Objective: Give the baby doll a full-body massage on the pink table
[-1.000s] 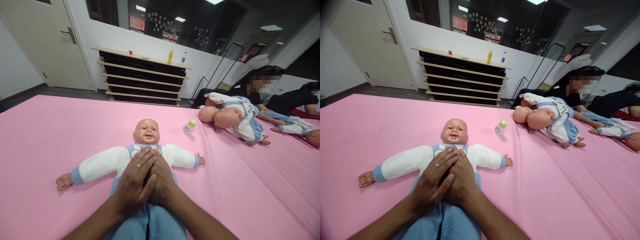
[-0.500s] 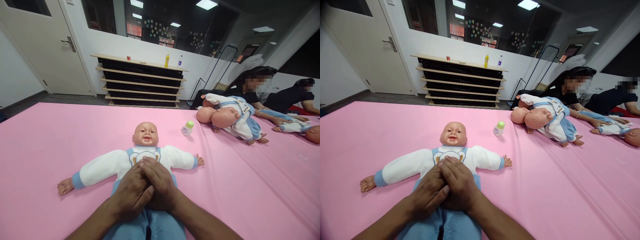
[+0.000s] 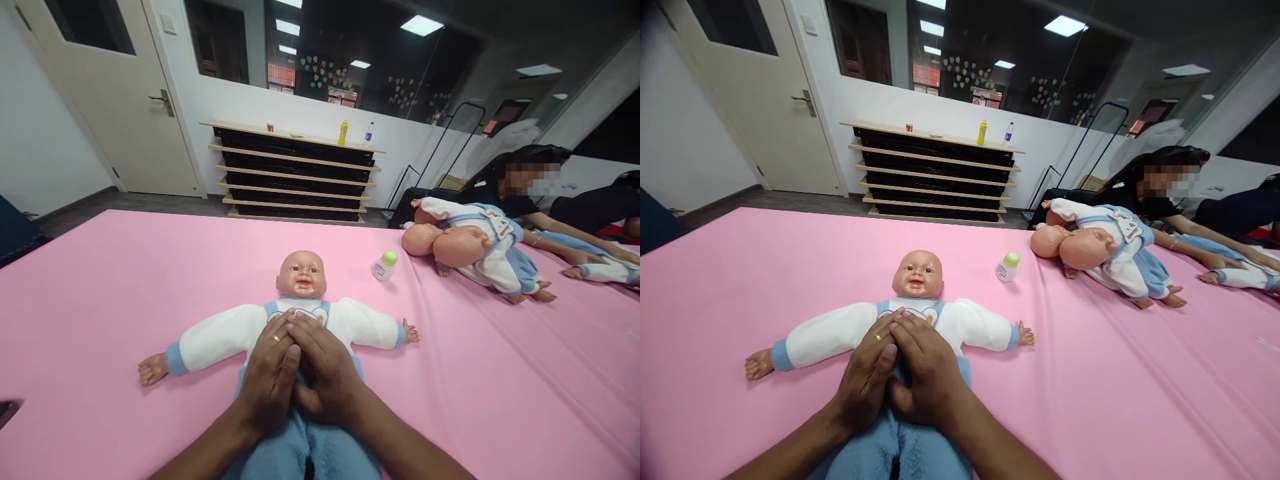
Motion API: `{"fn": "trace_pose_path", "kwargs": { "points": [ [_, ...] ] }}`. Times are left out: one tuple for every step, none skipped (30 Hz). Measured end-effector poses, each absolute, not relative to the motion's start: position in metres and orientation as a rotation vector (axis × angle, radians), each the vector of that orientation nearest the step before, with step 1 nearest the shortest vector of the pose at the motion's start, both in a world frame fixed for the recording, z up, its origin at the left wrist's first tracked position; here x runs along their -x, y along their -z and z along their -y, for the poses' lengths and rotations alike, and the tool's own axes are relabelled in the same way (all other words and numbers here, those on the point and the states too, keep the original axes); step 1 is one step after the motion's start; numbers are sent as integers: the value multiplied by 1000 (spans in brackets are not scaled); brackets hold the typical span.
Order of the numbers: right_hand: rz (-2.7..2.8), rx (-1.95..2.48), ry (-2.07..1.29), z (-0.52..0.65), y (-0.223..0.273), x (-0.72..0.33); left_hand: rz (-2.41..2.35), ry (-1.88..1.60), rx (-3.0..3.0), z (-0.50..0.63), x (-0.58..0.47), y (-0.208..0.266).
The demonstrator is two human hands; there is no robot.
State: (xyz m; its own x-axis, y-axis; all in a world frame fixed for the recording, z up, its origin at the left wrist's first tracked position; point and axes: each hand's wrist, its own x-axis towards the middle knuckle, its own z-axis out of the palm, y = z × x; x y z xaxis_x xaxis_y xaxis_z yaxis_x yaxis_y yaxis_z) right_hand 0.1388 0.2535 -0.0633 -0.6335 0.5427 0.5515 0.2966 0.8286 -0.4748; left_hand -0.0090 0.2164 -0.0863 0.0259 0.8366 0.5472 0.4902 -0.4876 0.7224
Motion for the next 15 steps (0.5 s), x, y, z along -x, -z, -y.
{"fn": "trace_pose_path", "kwargs": {
  "points": [
    [2292,638,-451,-254,63,-138,-1363,-1505,-1954,-216,10,88],
    [2289,669,-448,-254,64,-137,-1372,-1551,-1935,-215,11,88],
    [2287,701,-437,-254,64,-136,-1381,-1586,-1922,-214,12,88],
    [2286,733,-419,-255,65,-135,-1389,-1617,-1913,-212,12,88],
    [2285,765,-394,-255,67,-135,-1399,-1643,-1909,-211,12,86],
    [2284,801,-364,-256,69,-135,-1406,-1660,-1912,-209,13,85],
    [2279,843,-332,-256,72,-135,-1404,-1665,-1934,-208,13,82],
    [2268,886,-301,-257,76,-136,-1383,-1654,-1980,-206,13,79],
    [2254,930,-273,-257,81,-137,-1344,-1627,-2044,-205,13,76],
    [2236,973,-248,-257,85,-138,-1295,-1583,-2112,-204,13,73],
    [2222,1012,-227,-258,90,-140,-1242,-1529,-2175,-204,14,69],
    [2210,1048,-209,-258,95,-141,-1195,-1465,-2227,-204,14,66],
    [2200,1081,-191,-258,99,-142,-1163,-1387,-2264,-204,15,62],
    [2190,1111,-173,-258,102,-143,-1147,-1306,-2284,-204,15,59],
    [2182,1132,-155,-257,104,-143,-1140,-1231,-2294,-205,16,57]
  ]
}}
